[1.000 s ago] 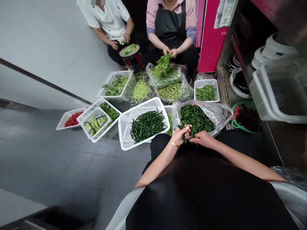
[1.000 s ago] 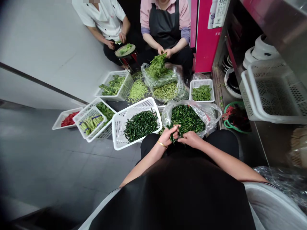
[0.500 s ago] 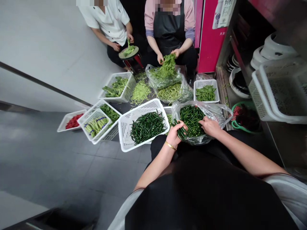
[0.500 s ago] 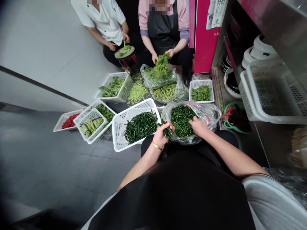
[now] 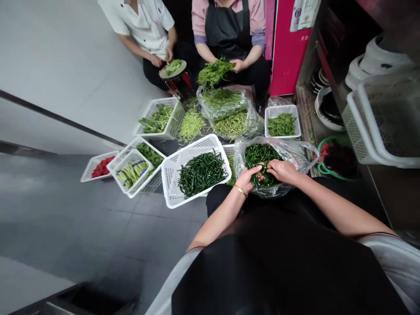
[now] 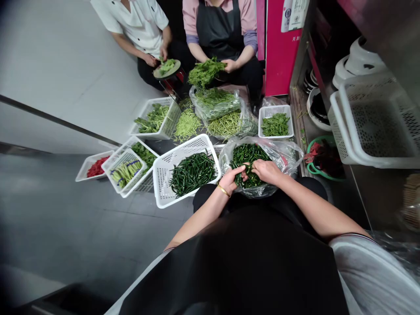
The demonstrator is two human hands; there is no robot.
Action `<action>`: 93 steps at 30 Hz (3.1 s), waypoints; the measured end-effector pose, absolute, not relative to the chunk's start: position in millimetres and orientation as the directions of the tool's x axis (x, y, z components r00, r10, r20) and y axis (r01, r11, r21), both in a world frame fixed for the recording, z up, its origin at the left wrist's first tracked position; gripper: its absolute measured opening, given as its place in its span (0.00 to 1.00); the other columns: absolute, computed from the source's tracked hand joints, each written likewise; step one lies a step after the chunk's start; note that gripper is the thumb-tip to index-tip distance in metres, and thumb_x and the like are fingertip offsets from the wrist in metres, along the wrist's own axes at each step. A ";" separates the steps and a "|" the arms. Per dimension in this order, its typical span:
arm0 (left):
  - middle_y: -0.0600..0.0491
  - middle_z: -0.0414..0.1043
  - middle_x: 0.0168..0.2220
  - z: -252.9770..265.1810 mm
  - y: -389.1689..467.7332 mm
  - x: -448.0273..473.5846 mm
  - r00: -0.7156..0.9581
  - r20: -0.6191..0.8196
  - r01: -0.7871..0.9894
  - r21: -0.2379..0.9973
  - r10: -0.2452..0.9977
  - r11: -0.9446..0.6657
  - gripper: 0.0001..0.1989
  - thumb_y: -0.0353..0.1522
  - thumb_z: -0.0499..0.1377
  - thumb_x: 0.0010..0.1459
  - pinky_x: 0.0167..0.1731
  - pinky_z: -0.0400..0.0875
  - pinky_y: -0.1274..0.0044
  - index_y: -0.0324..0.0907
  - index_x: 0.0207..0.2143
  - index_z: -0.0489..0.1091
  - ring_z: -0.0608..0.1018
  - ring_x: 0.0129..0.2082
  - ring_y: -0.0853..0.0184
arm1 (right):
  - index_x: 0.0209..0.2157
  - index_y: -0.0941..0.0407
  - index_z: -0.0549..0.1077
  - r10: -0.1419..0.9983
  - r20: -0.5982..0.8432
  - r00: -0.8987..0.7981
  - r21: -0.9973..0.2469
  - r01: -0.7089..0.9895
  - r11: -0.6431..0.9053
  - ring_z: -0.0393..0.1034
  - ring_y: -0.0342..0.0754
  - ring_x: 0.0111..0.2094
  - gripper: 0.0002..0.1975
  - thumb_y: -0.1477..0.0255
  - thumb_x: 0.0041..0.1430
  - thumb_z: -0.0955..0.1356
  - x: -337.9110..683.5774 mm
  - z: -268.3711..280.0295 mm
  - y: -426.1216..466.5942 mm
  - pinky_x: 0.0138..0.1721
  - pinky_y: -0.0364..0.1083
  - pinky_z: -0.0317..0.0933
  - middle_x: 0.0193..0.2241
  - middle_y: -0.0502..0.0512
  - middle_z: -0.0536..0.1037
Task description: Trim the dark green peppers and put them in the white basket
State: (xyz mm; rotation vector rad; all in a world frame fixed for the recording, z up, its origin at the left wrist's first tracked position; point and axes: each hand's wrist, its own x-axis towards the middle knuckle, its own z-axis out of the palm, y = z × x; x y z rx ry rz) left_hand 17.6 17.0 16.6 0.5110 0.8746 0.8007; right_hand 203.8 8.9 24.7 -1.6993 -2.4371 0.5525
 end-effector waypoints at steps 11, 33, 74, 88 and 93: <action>0.58 0.65 0.15 7.9 41.6 23.6 0.236 -0.491 -0.353 0.760 0.838 0.545 0.18 0.36 0.73 0.38 0.20 0.66 0.78 0.35 0.25 0.70 0.67 0.15 0.75 | 0.26 0.56 0.73 0.922 -0.212 -0.323 -0.856 0.517 -0.016 0.65 0.41 0.18 0.17 0.58 0.58 0.65 198.2 14.3 11.2 0.25 0.41 0.57 0.19 0.48 0.73; 0.58 0.67 0.21 25.8 31.1 -7.7 0.345 -0.440 -0.393 0.735 0.829 0.553 0.18 0.32 0.71 0.40 0.19 0.62 0.80 0.38 0.32 0.68 0.68 0.17 0.76 | 0.31 0.60 0.78 0.925 -0.352 -0.142 -0.471 0.881 -0.044 0.76 0.51 0.33 0.12 0.68 0.59 0.66 171.9 20.7 68.0 0.36 0.45 0.67 0.29 0.61 0.81; 0.57 0.70 0.25 19.2 27.8 37.0 0.342 -0.198 -0.041 0.973 0.918 0.226 0.18 0.30 0.73 0.33 0.28 0.65 0.79 0.39 0.25 0.68 0.70 0.24 0.74 | 0.22 0.55 0.63 0.928 -0.356 -0.113 -0.921 0.211 -0.328 0.59 0.39 0.15 0.21 0.52 0.52 0.69 208.2 27.5 26.7 0.20 0.40 0.58 0.14 0.45 0.67; 0.58 0.67 0.21 9.4 29.9 9.3 0.382 -0.443 -0.367 0.732 0.811 0.574 0.22 0.31 0.72 0.35 0.22 0.65 0.79 0.37 0.33 0.68 0.71 0.20 0.74 | 0.40 0.59 0.76 0.950 -0.310 -0.031 -0.172 0.985 -0.024 0.75 0.55 0.42 0.17 0.64 0.65 0.60 195.1 -4.5 4.1 0.39 0.47 0.64 0.41 0.65 0.79; 0.56 0.70 0.21 5.9 25.2 23.1 0.284 -0.379 -0.263 0.852 0.881 0.452 0.18 0.32 0.72 0.35 0.21 0.62 0.79 0.36 0.29 0.71 0.68 0.18 0.75 | 0.47 0.60 0.72 0.957 -0.179 -0.227 -0.246 0.952 0.180 0.74 0.53 0.40 0.18 0.64 0.66 0.59 172.8 13.6 -13.9 0.37 0.46 0.62 0.44 0.67 0.77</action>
